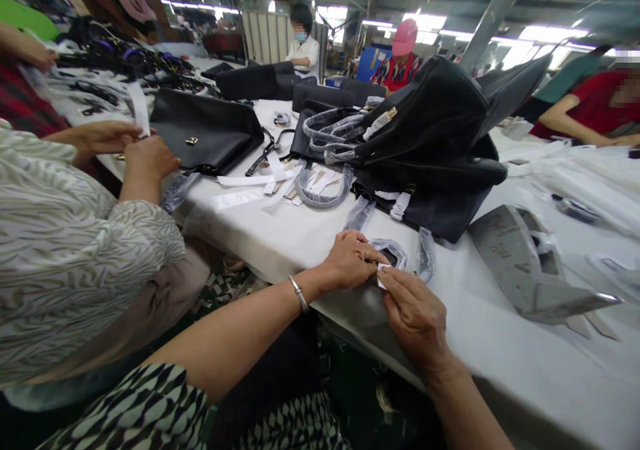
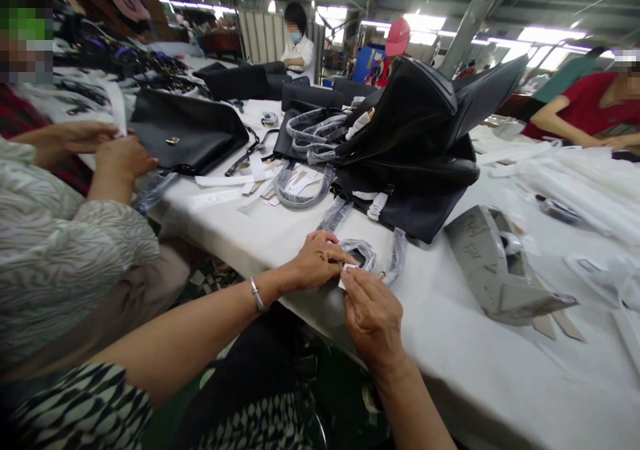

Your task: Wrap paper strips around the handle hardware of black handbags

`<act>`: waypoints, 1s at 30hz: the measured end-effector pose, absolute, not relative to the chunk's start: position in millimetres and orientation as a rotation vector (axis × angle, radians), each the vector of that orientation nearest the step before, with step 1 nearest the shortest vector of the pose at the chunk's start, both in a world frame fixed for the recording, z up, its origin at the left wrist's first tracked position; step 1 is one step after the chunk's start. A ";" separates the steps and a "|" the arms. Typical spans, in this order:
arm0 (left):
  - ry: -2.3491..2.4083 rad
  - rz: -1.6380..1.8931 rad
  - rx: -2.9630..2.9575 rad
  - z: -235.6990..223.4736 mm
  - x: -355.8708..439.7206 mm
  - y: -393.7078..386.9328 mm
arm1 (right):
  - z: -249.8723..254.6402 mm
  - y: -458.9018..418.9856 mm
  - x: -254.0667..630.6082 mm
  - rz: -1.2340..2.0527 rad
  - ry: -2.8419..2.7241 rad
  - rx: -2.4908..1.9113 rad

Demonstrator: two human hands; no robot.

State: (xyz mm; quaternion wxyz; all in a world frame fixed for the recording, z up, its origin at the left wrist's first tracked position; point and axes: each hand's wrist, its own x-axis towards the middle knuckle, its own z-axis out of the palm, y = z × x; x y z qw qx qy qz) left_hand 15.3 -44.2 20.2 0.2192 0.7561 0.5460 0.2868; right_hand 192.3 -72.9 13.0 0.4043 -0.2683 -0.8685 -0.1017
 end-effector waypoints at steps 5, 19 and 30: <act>1.467 0.730 2.126 22.2 10.8 -44.5 | 4.6 -82.3 189.6 -0.448 -2.327 -0.686; 1.295 0.451 2.358 46.8 -0.6 -36.5 | 21.9 -70.3 200.4 -0.128 -2.474 -0.748; 1.252 0.255 2.613 61.3 5.3 -41.6 | 24.5 -42.5 203.5 0.389 -2.335 -0.852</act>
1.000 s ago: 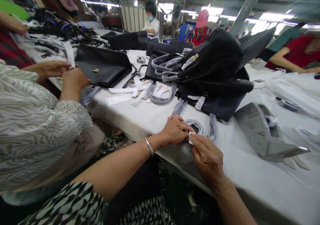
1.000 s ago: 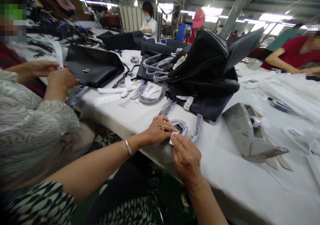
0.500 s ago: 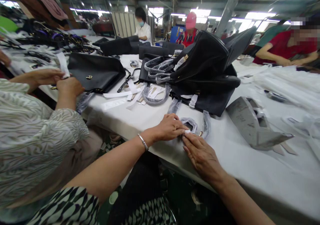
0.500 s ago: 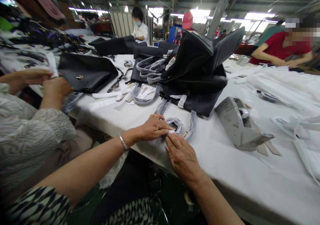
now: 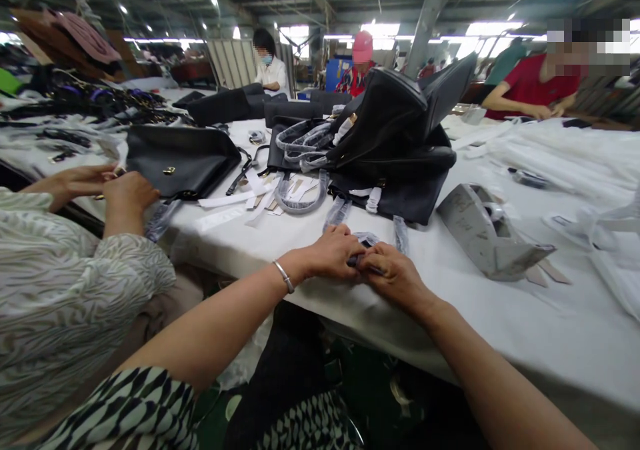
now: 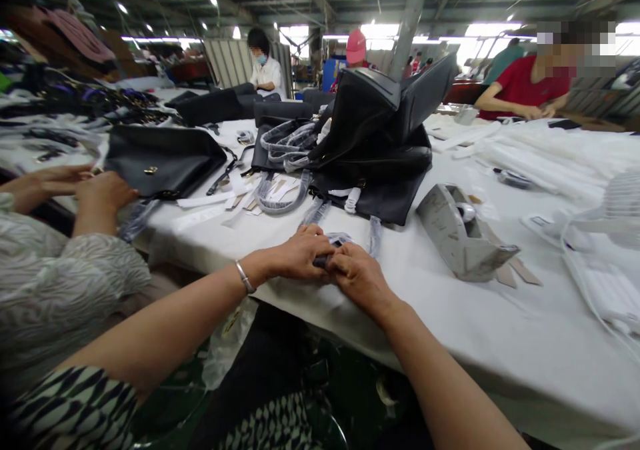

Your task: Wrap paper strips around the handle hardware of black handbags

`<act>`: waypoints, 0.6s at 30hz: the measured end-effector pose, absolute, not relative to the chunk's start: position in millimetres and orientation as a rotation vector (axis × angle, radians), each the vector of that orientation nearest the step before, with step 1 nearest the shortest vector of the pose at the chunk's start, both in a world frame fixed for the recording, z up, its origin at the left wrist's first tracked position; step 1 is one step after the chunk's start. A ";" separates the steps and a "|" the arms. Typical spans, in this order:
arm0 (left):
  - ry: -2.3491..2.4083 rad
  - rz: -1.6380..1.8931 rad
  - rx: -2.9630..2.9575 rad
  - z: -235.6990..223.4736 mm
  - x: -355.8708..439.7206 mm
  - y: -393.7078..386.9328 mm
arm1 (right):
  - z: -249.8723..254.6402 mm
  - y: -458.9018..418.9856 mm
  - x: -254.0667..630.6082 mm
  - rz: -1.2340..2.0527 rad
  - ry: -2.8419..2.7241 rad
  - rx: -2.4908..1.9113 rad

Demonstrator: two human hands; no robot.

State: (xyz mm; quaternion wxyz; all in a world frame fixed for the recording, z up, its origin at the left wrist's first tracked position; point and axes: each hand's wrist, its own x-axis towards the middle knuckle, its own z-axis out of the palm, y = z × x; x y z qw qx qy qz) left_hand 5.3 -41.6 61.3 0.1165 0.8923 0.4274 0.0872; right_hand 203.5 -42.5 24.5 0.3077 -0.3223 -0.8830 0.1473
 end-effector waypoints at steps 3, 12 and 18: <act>1.271 0.376 2.608 50.3 5.0 -41.1 | 28.4 -42.5 204.4 0.449 -2.328 -0.930; 1.282 0.398 2.754 47.6 9.6 -43.0 | 32.6 -39.0 202.9 0.393 -2.341 -0.938; 1.260 0.697 2.282 60.0 3.6 -31.2 | 44.8 -69.8 226.9 0.034 -1.820 -0.898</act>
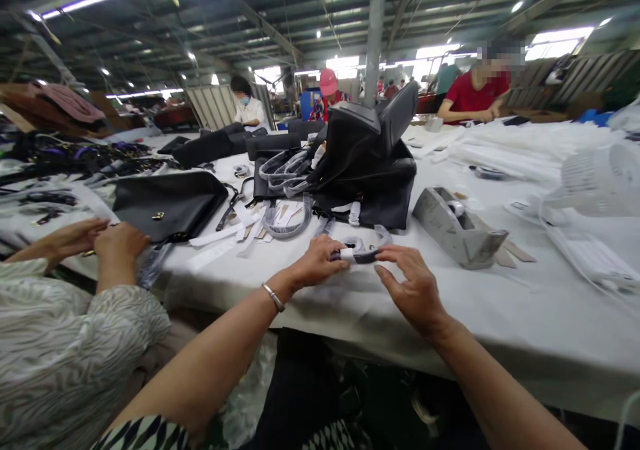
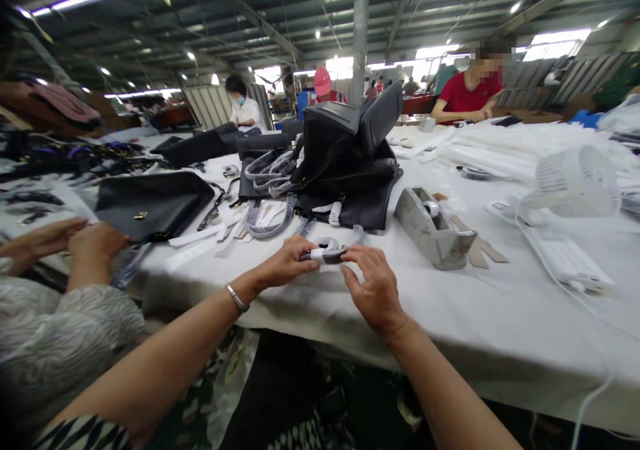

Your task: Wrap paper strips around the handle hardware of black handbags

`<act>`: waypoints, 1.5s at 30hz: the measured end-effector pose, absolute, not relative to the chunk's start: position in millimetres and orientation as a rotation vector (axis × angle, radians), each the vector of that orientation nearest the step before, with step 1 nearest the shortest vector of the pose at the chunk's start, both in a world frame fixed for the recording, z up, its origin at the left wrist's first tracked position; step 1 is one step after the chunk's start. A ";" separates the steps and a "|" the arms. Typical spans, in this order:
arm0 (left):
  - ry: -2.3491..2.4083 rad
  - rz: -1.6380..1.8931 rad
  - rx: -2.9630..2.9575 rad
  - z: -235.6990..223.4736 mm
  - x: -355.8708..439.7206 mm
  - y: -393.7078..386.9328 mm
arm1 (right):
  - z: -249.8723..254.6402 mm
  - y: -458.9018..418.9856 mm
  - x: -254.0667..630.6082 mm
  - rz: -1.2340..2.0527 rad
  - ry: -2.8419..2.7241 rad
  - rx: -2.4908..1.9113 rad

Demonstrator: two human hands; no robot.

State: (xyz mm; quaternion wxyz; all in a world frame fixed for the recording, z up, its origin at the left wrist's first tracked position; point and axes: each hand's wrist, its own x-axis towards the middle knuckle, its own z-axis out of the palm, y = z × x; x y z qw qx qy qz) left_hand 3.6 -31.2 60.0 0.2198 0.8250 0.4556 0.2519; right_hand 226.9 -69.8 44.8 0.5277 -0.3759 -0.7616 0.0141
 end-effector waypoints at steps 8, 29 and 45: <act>0.915 0.938 1.435 81.1 30.1 -27.8 | 58.1 -79.4 212.7 1.097 -1.136 -1.105; 0.942 1.193 1.158 35.4 43.3 -30.3 | 35.1 -47.2 168.2 1.546 -0.516 -0.709; 1.053 1.131 1.344 21.2 47.7 -33.1 | 65.6 -53.7 246.3 1.149 -1.122 -1.196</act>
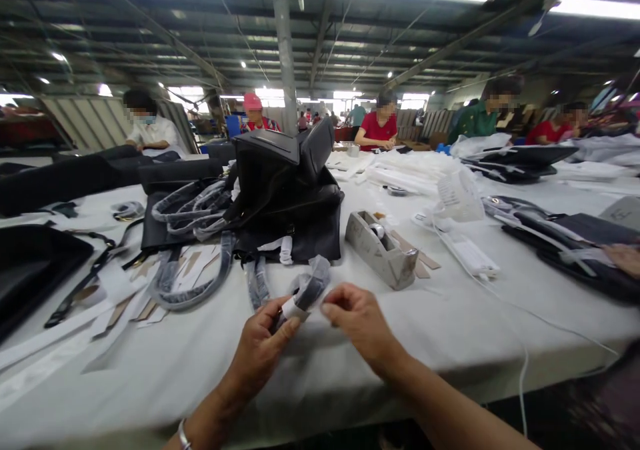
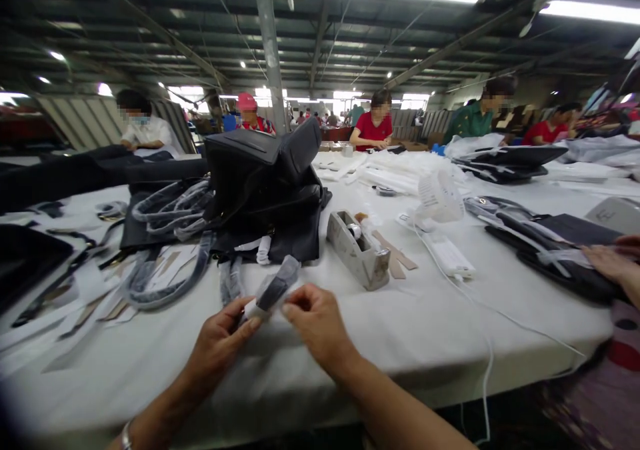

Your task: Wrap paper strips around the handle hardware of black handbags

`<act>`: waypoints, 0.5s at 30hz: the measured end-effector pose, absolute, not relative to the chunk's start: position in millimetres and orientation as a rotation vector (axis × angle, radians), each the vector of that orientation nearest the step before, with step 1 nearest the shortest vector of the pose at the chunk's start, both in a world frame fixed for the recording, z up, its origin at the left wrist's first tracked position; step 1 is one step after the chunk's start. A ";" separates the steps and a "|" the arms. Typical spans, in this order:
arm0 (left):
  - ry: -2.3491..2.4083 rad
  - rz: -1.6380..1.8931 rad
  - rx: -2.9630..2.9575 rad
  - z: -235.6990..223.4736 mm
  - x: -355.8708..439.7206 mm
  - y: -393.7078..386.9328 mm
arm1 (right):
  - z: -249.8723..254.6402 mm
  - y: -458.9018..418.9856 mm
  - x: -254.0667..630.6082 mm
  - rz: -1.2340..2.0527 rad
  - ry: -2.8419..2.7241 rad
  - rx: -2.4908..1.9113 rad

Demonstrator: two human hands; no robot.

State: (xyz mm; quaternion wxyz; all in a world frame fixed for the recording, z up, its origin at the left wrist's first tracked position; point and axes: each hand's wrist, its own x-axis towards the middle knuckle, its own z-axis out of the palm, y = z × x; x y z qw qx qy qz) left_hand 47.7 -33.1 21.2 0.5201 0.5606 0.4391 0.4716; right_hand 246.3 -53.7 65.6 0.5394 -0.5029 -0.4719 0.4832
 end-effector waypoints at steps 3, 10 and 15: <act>1.022 1.099 1.236 18.2 47.7 -28.9 | 99.2 -35.4 323.4 0.328 -1.181 -1.416; 1.003 1.079 1.153 19.5 48.6 -26.1 | 116.6 29.5 422.1 0.634 -1.311 -2.022; 0.996 1.070 1.189 19.3 48.3 -24.9 | 112.5 38.9 410.4 0.724 -1.326 -2.041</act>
